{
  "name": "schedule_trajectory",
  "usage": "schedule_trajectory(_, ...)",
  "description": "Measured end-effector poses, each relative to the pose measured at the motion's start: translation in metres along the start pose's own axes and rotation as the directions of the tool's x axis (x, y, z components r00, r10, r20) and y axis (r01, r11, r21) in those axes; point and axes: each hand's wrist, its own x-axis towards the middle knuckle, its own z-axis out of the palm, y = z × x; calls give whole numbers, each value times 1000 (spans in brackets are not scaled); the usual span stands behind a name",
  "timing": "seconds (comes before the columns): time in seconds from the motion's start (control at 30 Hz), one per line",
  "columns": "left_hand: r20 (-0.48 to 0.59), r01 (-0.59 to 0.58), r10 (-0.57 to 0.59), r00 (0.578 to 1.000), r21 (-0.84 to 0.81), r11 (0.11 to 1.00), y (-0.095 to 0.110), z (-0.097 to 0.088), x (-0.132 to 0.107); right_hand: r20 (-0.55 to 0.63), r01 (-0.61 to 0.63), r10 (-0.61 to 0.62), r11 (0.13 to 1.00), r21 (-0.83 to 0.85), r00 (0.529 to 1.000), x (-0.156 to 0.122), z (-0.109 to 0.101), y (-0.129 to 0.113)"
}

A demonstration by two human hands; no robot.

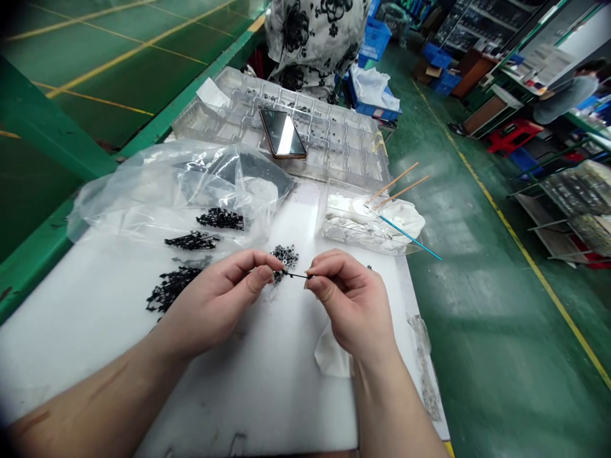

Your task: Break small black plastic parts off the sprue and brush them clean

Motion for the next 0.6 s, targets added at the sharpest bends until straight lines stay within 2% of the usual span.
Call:
schedule_trajectory(0.1, 54, 70, -65, 996, -92, 993, -1, 1, -1, -11, -21, 22, 997, 75, 1000, 1, -6, 2)
schedule_trajectory(0.17, 70, 115, -103, 992, -198, 973, -3, 3, -1, -30, -54, 56, 997, 48, 998, 3, -16, 1)
schedule_trajectory(0.27, 99, 159, -128, 987, -455, 876, -8, 9, -1, -161, -128, 93, 966, -224, 983, 7, -40, -3)
schedule_trajectory(0.37, 112, 157, -112, 987, -592, 791, -9, 15, 0, -252, -222, 89, 792, -568, 964, 11, -65, -11)
schedule_trajectory(0.43, 98, 143, -105, 990, -601, 787, -9, 18, 2, -257, -285, 141, 651, -703, 956, 13, -76, -15)
schedule_trajectory(0.5, 81, 125, -95, 992, -592, 796, -8, 20, 3, -279, -351, 212, 539, -766, 936, 15, -84, -17)
schedule_trajectory(0.6, 63, 99, -77, 995, -606, 789, -9, 21, 4, -346, -425, 252, 442, -790, 904, 17, -94, -14)
